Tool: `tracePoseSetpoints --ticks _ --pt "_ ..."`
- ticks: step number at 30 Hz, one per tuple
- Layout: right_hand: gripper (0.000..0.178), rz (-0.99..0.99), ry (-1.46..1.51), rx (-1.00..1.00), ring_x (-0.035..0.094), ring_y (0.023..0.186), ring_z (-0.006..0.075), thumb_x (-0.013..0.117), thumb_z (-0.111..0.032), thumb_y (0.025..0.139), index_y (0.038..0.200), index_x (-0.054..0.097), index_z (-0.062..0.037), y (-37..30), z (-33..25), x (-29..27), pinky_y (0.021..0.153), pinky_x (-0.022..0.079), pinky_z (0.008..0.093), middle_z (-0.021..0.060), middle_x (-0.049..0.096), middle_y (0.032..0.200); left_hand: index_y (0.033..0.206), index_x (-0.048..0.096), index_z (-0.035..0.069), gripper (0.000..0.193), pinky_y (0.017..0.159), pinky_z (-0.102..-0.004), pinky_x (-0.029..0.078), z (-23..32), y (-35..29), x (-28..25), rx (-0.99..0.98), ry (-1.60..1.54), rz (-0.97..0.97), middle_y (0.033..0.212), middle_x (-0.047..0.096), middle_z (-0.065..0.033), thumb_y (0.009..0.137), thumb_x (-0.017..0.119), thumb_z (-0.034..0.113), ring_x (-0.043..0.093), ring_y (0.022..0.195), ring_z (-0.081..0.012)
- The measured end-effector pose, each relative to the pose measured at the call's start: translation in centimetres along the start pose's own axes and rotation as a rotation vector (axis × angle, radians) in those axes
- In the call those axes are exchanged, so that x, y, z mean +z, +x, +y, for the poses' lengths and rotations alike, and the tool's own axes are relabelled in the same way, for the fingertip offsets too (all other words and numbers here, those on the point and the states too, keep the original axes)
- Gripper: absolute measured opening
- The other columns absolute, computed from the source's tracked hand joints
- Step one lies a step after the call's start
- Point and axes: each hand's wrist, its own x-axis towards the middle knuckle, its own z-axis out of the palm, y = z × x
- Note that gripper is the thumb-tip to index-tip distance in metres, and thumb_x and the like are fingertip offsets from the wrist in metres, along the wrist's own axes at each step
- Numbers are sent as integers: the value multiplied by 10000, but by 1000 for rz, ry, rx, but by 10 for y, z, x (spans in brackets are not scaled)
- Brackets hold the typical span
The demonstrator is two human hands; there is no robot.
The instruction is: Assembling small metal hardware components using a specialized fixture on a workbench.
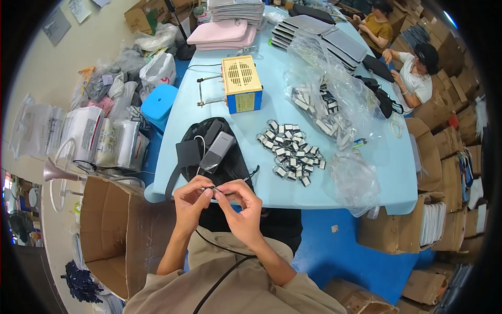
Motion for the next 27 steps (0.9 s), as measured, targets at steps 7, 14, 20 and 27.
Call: tracePoseSetpoints --ticks 7,14,20,27 --pt "91 35 -10 4 647 918 109 692 29 949 1037 673 41 -1 -1 -2 758 531 235 67 642 1034 1062 740 -35 145 560 -190 429 0 1 5 28 89 -29 1025 673 -100 924 721 3 548 679 -58" --pt "97 33 20 32 646 914 105 697 32 946 1040 678 44 -2 5 -5 751 528 233 64 648 1032 1047 748 -51 141 556 -185 425 -2 -2 10 57 136 21 1019 670 -91 920 738 11 555 699 -57" --pt "267 28 32 86 670 943 114 723 -1 939 1195 651 10 1 4 -16 775 533 242 57 694 1049 1041 755 -52 162 563 -187 423 6 11 6 -60 239 73 862 672 -33 895 770 16 565 663 -49" --pt "279 202 -268 49 677 854 124 704 -11 954 1218 620 20 -38 16 -74 778 531 252 70 696 963 1025 705 -11 292 547 -217 460 21 167 -57 41 477 124 738 698 -49 842 867 150 593 598 -76"
